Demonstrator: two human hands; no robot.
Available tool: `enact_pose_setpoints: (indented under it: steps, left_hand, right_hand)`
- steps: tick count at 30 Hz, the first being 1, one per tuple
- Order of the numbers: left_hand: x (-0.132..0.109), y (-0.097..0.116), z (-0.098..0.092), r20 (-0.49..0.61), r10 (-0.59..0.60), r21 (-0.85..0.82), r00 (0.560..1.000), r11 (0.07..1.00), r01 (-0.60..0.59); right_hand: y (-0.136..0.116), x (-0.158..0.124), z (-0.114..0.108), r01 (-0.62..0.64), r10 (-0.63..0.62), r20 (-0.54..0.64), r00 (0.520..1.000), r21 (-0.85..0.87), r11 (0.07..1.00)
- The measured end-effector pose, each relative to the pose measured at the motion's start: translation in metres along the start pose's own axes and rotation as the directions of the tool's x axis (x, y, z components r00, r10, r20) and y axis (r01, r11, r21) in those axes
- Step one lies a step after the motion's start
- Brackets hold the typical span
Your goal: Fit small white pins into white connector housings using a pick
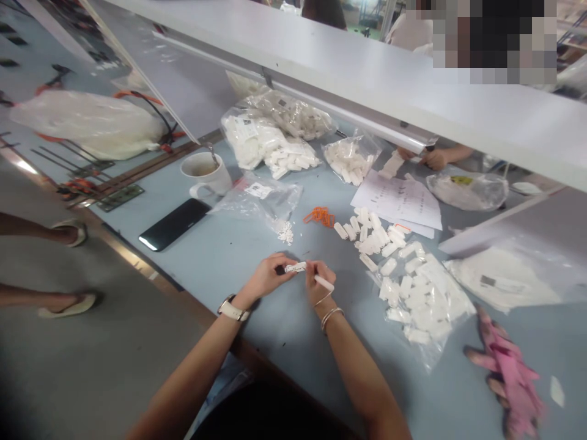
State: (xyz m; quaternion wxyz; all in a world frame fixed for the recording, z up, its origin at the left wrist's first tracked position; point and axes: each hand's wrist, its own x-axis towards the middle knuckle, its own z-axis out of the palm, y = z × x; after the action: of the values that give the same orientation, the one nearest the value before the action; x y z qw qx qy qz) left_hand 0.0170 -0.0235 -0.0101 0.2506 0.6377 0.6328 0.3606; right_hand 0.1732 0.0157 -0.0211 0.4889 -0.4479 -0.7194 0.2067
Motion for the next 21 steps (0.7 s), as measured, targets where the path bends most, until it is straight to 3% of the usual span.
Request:
enact_pose_setpoints:
  steps: [6, 11, 16, 21]
  left_hand:
    - [0.0005, 0.0015, -0.0012, 0.003, 0.006, -0.003, 1.000, 1.000, -0.006]
    - [0.0003, -0.0007, -0.0006, -0.003, 0.015, 0.008, 1.000, 1.000, -0.015]
    - [-0.0006, -0.0004, 0.0002, -0.001, 0.004, 0.011, 1.000, 1.000, -0.004]
    - [-0.0009, 0.0005, 0.0009, -0.008, -0.019, 0.022, 1.000, 1.000, 0.019]
  right_hand:
    - [0.0000, 0.0017, 0.0006, 0.003, -0.001, 0.031, 1.000, -0.066, 0.998]
    - [0.0009, 0.0044, 0.0040, 0.075, -0.078, -0.021, 0.997, -0.124, 0.989]
    - [0.0012, 0.0034, 0.0047, 0.127, -0.127, 0.007, 0.992, -0.108, 0.986]
    - [0.0018, -0.0017, 0.0002, 0.042, -0.042, -0.007, 0.999, -0.028, 0.999]
